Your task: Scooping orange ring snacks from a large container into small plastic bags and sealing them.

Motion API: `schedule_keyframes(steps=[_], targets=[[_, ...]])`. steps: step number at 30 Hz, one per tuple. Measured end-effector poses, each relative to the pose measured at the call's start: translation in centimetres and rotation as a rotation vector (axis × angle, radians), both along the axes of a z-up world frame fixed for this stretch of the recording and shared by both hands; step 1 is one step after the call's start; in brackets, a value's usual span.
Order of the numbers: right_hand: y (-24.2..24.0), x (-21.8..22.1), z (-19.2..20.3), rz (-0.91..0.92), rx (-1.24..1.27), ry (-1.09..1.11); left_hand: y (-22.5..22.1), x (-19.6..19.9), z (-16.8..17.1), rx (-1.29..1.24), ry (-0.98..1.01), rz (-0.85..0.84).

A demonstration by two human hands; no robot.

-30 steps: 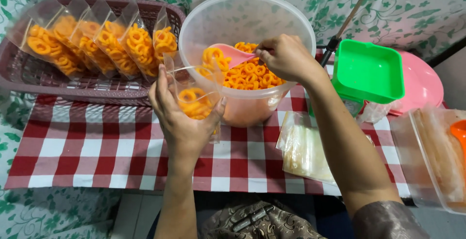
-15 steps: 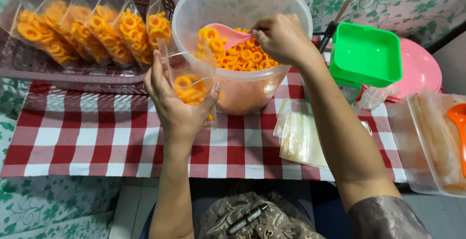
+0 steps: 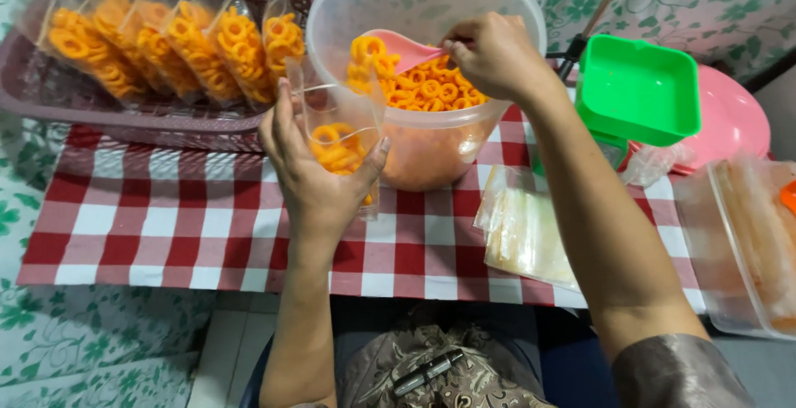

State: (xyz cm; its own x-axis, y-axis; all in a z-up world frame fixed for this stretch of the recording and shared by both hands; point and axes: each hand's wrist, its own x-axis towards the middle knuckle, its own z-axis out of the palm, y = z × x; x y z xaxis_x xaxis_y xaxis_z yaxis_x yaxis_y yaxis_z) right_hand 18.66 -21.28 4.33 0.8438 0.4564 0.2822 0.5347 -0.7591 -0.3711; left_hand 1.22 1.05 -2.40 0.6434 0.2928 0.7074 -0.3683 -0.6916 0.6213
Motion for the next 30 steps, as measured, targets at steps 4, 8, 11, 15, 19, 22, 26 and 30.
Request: schedule_keyframes(steps=[4,8,11,15,19,22,26,30], targets=[[-0.3,-0.1,0.2,0.026,-0.002,-0.017,0.4,0.1,-0.1,0.003,-0.021,0.014],[-0.3,-1.3,1.5,-0.01,0.09,0.083,0.6,0.0,-0.2,-0.023,0.018,0.018],[-0.5,-1.7,2.4,0.01,0.132,0.06,0.6,0.1,-0.1,-0.034,0.083,0.053],[-0.8,-2.6,4.1,0.059,0.168,-0.038,0.5,0.4,-0.2,-0.009,0.099,0.093],[-0.6,-3.9,5.7,0.119,0.179,-0.107,0.6,0.6,-0.3,0.001,0.097,0.113],[0.1,-5.3,6.9,0.117,0.201,-0.063,0.7,0.7,-0.3,0.003,0.139,0.126],[0.7,-6.1,7.0,0.243,0.061,-0.247,0.8,0.6,-0.1,0.023,0.153,0.126],[1.9,-7.3,7.1,0.306,-0.077,-0.486,0.8,0.6,0.0,0.05,0.133,0.122]])
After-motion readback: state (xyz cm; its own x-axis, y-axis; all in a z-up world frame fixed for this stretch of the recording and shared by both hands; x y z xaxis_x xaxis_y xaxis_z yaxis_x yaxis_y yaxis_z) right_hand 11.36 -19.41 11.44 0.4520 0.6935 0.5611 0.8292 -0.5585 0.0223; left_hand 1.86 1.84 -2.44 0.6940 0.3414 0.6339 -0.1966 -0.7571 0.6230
